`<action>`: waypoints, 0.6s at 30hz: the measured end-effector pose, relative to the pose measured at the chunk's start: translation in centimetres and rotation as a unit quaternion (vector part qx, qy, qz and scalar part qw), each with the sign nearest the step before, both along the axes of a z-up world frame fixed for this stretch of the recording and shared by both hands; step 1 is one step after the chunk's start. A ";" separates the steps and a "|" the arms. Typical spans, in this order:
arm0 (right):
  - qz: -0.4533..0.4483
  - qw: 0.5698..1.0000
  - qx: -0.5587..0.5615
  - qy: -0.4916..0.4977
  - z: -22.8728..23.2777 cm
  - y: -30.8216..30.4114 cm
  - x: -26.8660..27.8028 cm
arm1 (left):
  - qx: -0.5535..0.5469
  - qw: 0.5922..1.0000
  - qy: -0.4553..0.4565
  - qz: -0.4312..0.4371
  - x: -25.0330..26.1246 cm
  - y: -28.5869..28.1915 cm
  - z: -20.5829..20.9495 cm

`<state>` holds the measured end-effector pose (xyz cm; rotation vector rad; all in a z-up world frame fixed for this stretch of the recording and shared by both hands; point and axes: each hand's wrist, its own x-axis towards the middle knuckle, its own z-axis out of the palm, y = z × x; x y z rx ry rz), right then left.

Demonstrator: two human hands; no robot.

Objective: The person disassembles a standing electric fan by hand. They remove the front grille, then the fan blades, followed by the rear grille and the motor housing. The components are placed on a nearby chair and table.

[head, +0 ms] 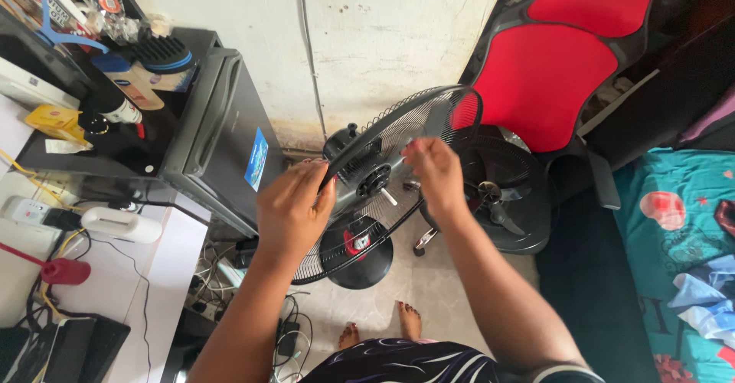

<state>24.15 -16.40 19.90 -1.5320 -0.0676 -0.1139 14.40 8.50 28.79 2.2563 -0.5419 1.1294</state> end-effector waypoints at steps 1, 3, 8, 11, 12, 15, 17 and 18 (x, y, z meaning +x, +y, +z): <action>0.033 0.999 0.030 0.007 1.8 0.0 0.1 | -0.001 1.000 0.001 0.002 0.0 -0.2 0.0; 0.099 0.991 0.091 0.022 5.0 0.4 0.0 | -0.017 1.000 0.004 -0.001 -0.2 -0.4 -0.1; 0.104 0.993 0.020 0.057 9.2 4.4 -0.6 | -0.053 0.998 0.038 0.021 -0.3 -1.1 -0.5; 0.084 0.991 0.043 0.092 10.4 5.2 -1.1 | -0.075 0.996 0.034 0.018 -0.2 -1.3 -0.7; 0.082 0.989 0.059 0.110 10.6 5.4 -1.2 | -0.078 0.996 0.035 0.015 -0.2 -1.4 -0.7; 0.083 0.987 0.072 0.118 10.8 5.4 -1.6 | -0.090 0.992 0.084 0.027 -0.3 -1.7 -0.9; 0.075 0.987 0.080 0.120 10.8 5.4 -1.6 | -0.098 0.989 0.110 0.027 -0.2 -2.0 -0.9; 0.071 0.987 0.085 0.120 10.8 5.5 -1.6 | -0.101 0.988 0.113 0.021 -0.1 -2.1 -0.8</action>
